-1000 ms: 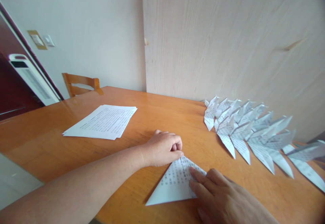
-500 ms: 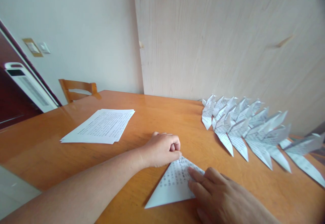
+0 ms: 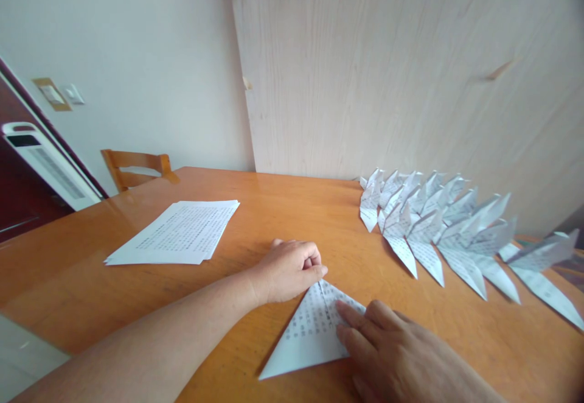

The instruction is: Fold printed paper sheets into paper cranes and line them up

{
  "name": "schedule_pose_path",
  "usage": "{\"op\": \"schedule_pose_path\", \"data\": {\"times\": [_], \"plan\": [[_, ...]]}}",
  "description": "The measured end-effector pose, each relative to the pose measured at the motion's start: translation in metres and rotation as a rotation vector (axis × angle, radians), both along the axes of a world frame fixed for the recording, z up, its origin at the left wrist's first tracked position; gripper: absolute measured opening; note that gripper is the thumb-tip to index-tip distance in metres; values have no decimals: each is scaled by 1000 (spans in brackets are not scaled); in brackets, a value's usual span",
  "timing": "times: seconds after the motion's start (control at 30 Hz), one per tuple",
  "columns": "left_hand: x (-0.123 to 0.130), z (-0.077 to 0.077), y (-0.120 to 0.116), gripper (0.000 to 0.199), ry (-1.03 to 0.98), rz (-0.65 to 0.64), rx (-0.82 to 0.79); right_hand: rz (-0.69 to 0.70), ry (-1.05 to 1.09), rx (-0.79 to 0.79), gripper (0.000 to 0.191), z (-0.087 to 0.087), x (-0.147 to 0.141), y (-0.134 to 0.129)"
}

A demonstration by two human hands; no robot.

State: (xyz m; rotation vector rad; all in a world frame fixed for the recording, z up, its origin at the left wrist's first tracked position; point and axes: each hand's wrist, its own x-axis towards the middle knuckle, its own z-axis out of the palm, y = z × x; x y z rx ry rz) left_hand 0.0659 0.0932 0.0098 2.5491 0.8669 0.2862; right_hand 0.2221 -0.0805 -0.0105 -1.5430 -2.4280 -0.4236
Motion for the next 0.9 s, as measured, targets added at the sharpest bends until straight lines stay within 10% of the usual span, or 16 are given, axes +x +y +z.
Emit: {"op": "schedule_pose_path", "data": {"times": [0.57, 0.9], "plan": [[4, 0, -3, 11, 43, 16, 38, -7, -41, -67, 22, 2, -3, -2], [-8, -6, 1, 20, -82, 34, -29, -70, 103, -274, 14, 38, -11, -5]]}}
